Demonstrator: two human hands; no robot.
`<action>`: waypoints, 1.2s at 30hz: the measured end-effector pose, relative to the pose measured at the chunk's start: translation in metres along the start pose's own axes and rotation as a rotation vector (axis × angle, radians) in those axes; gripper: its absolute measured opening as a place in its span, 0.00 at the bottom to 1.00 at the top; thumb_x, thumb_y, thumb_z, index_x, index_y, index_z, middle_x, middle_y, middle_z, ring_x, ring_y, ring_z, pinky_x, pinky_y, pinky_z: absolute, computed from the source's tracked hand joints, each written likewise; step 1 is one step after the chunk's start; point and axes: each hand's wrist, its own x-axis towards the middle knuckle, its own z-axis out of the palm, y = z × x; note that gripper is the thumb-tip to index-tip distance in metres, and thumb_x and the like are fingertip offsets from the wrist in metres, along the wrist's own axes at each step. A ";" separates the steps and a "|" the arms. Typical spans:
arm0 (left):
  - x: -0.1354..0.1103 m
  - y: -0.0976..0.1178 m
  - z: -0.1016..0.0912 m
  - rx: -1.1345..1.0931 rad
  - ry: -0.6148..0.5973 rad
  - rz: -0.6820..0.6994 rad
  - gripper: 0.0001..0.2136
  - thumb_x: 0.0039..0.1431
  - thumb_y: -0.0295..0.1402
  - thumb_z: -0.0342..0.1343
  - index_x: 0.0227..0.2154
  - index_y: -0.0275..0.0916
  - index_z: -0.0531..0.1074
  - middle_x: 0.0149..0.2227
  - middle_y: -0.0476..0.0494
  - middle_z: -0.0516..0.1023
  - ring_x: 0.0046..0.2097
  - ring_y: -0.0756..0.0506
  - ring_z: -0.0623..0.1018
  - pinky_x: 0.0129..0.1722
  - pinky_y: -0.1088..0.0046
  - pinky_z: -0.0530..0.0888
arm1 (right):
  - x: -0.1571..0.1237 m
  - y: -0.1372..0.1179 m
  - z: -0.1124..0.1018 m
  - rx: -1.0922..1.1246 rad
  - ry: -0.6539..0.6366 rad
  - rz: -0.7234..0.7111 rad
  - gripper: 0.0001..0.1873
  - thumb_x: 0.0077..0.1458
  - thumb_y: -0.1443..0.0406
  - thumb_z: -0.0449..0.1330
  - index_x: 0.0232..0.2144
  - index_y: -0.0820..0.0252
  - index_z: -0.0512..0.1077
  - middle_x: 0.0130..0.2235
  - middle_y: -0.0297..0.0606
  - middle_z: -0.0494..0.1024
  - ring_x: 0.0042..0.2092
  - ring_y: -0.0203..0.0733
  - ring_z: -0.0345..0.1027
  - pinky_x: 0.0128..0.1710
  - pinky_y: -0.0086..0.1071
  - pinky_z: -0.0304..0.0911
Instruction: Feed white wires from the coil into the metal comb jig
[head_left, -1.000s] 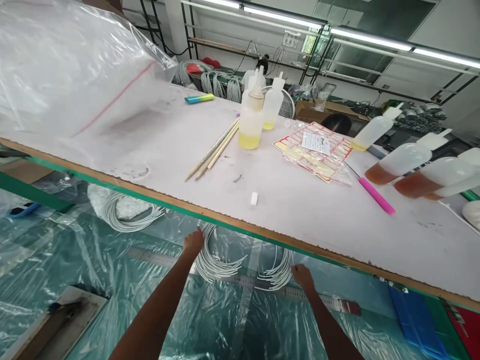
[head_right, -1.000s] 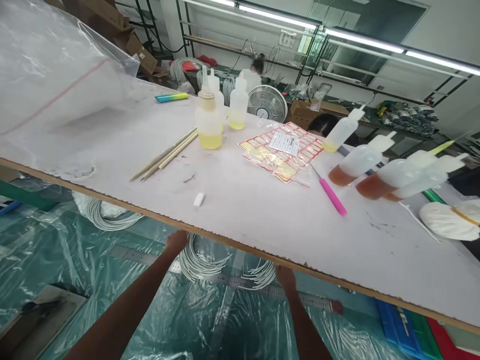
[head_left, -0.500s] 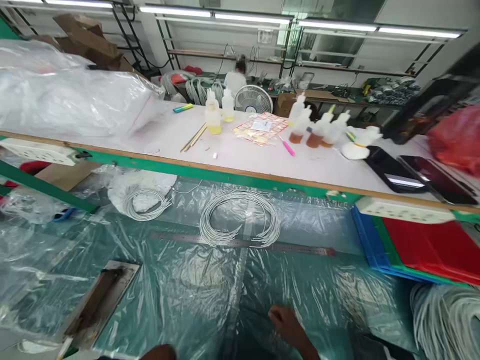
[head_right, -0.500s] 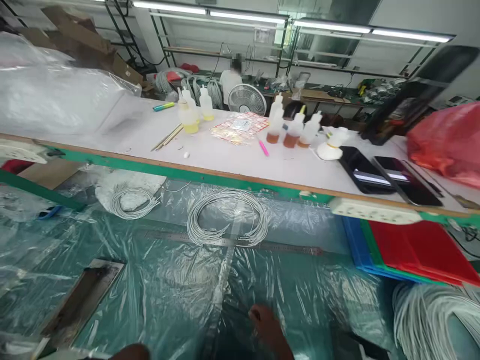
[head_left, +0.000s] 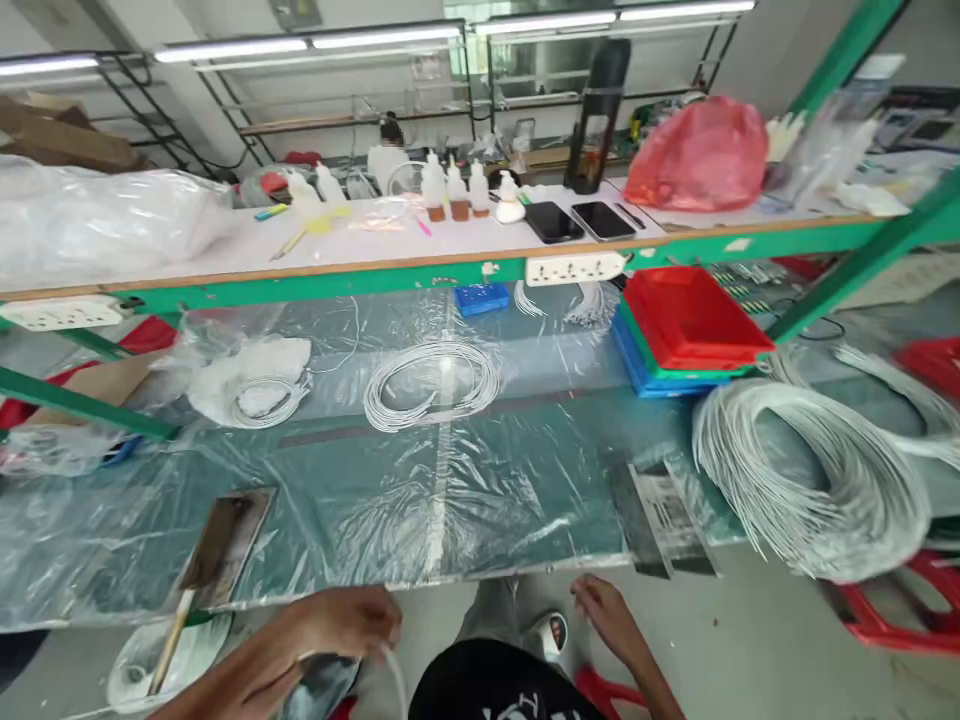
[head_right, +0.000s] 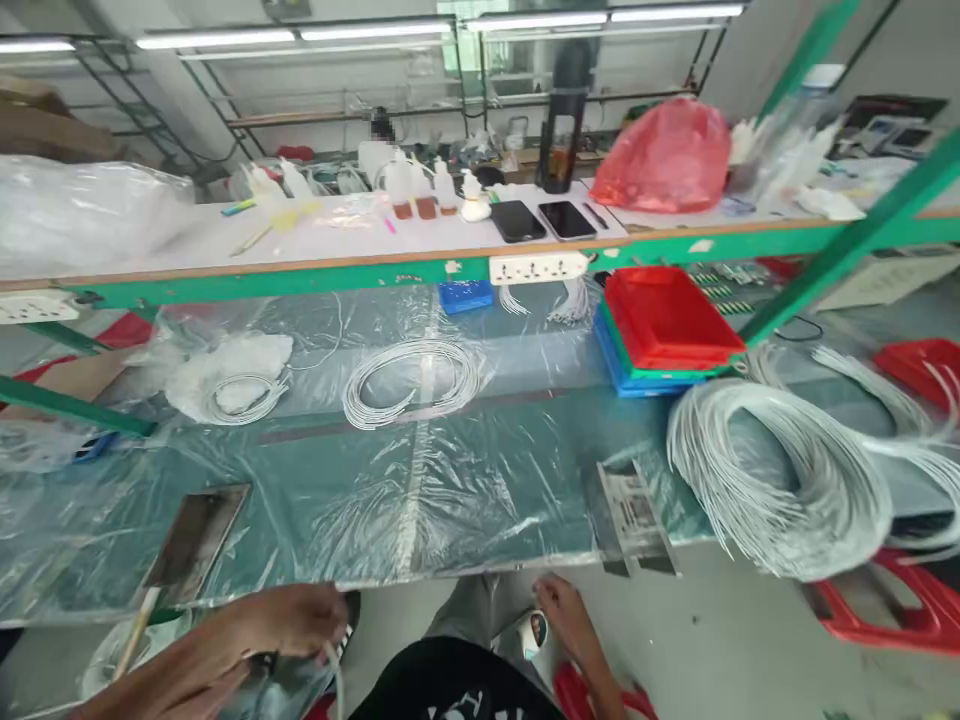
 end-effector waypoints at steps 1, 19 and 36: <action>0.003 0.013 0.012 0.016 0.002 0.025 0.22 0.49 0.54 0.63 0.21 0.38 0.69 0.16 0.56 0.59 0.19 0.54 0.56 0.20 0.77 0.54 | -0.016 -0.006 0.001 0.074 -0.025 0.014 0.32 0.46 0.35 0.55 0.23 0.57 0.68 0.24 0.36 0.71 0.26 0.41 0.64 0.30 0.35 0.58; 0.184 0.117 0.158 0.128 0.175 0.422 0.28 0.53 0.66 0.45 0.25 0.42 0.61 0.23 0.52 0.65 0.26 0.48 0.65 0.29 0.71 0.65 | 0.029 -0.068 0.002 0.797 0.353 -0.185 0.31 0.49 0.37 0.61 0.30 0.58 0.75 0.30 0.36 0.75 0.32 0.40 0.67 0.35 0.33 0.63; 0.356 0.155 0.155 0.470 0.060 0.563 0.20 0.65 0.42 0.39 0.30 0.38 0.74 0.23 0.47 0.71 0.28 0.45 0.72 0.34 0.70 0.66 | 0.046 -0.027 -0.180 -0.237 0.996 -0.093 0.21 0.63 0.54 0.47 0.43 0.60 0.73 0.44 0.47 0.77 0.45 0.47 0.72 0.44 0.39 0.69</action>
